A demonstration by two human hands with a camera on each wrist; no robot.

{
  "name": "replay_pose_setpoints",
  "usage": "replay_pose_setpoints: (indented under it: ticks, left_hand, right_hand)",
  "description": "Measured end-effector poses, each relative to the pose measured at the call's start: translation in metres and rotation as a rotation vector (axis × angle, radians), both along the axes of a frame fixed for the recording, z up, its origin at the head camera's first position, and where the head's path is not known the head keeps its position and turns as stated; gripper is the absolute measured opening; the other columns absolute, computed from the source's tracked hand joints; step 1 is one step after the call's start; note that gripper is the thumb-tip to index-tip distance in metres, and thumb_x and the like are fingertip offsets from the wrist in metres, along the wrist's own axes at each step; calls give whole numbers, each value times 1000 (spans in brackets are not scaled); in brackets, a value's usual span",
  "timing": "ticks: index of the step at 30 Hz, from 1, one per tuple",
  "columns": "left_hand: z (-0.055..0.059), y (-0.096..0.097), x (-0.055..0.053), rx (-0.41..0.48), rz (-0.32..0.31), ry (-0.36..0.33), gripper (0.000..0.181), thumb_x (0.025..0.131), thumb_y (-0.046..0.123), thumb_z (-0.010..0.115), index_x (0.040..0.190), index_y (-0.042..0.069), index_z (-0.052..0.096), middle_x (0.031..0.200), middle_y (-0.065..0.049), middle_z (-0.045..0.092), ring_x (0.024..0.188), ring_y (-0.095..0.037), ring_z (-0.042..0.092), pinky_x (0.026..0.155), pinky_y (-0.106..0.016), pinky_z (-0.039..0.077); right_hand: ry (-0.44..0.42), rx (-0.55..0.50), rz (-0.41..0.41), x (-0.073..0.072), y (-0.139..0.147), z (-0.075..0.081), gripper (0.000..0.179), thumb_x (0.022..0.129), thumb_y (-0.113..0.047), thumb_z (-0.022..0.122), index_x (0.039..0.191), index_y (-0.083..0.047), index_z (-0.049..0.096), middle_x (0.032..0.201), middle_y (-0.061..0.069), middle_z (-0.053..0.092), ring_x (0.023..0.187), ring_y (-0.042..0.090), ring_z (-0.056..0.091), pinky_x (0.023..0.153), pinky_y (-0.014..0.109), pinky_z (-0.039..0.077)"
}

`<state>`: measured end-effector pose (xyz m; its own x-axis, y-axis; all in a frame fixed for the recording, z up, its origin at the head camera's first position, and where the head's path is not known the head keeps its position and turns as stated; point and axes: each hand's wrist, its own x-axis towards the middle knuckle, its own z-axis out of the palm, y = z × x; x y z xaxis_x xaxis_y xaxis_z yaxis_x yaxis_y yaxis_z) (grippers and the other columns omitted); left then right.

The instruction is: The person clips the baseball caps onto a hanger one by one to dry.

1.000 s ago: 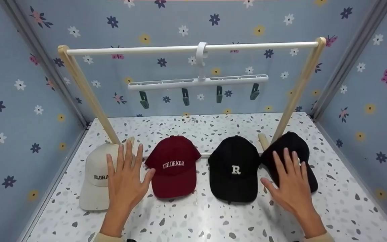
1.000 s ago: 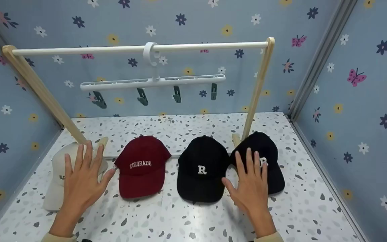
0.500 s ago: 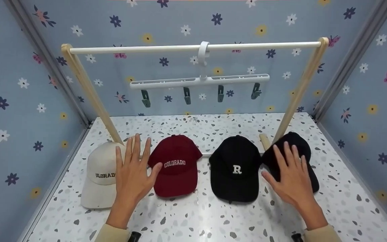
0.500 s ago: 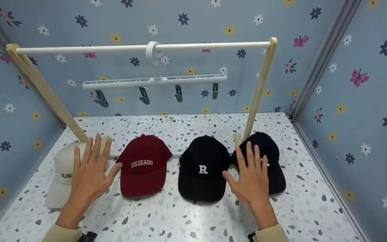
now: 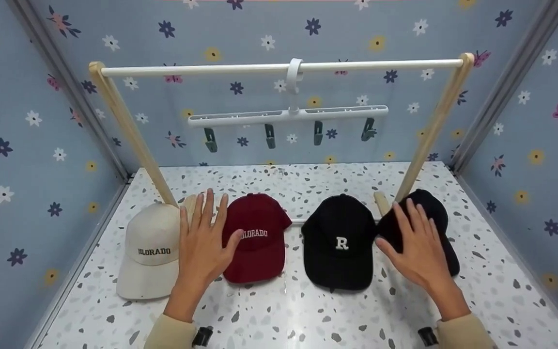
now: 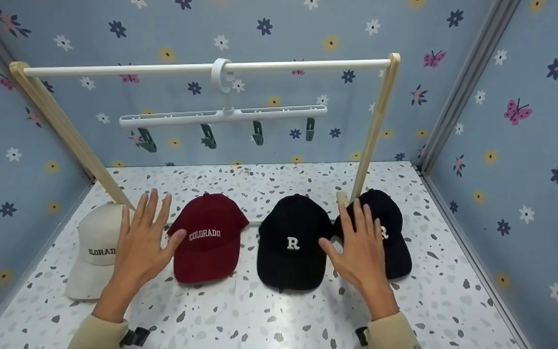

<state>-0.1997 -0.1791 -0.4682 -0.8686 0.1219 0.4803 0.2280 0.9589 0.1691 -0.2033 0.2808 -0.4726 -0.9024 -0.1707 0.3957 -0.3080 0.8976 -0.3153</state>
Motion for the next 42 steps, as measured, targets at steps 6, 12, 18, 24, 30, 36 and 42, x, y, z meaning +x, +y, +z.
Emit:
replay_pose_setpoints:
  ticks: [6, 12, 18, 24, 30, 36, 42]
  left_hand:
    - [1, 10, -6, 3, -25, 6, 79, 105, 52, 57, 169, 16, 27, 177, -14, 16, 163, -37, 15, 130, -59, -2]
    - [4, 14, -10, -20, -26, -18, 80, 106, 53, 54, 170, 17, 24, 177, -14, 16, 164, -35, 13, 129, -61, 1]
    - [5, 19, -13, -27, -31, -42, 80, 106, 55, 51, 171, 19, 21, 177, -13, 16, 164, -36, 14, 130, -61, 1]
    - [6, 27, -16, -36, -52, -57, 80, 106, 55, 51, 171, 19, 21, 178, -13, 16, 164, -36, 15, 130, -58, -1]
    - [6, 37, -21, -57, -75, -49, 80, 107, 55, 51, 171, 19, 21, 177, -12, 17, 163, -35, 17, 131, -57, 1]
    - [5, 48, -27, -66, -111, -14, 79, 106, 50, 56, 171, 18, 24, 176, -14, 23, 161, -35, 23, 131, -57, 7]
    - [5, 59, -32, -72, -148, -12, 75, 108, 51, 51, 170, 18, 27, 174, -14, 27, 160, -35, 26, 130, -58, 12]
  right_hand:
    - [-21, -31, 4, -5, 0, 2, 88, 100, -53, 68, 168, -13, 30, 173, 24, 21, 159, 50, 16, 124, 70, 16]
    - [-40, -44, 9, -11, 1, 3, 88, 101, -54, 66, 170, -16, 26, 174, 23, 19, 159, 49, 17, 124, 70, 17]
    - [-37, -66, 20, -18, -1, 6, 86, 102, -52, 66, 170, -16, 27, 173, 24, 21, 158, 51, 20, 123, 71, 18]
    - [-63, -85, 17, -23, -1, 6, 84, 103, -52, 65, 170, -18, 28, 173, 24, 21, 157, 51, 21, 119, 75, 21]
    - [-103, -118, 21, -29, -3, 6, 83, 104, -53, 64, 170, -21, 27, 174, 23, 21, 157, 51, 22, 115, 78, 24]
    - [-143, -148, 49, -36, -8, 7, 83, 104, -55, 63, 170, -21, 26, 174, 21, 20, 157, 50, 22, 117, 75, 25]
    - [-183, -191, 80, -45, -11, 7, 81, 104, -53, 62, 170, -21, 28, 174, 19, 21, 156, 50, 25, 117, 75, 26]
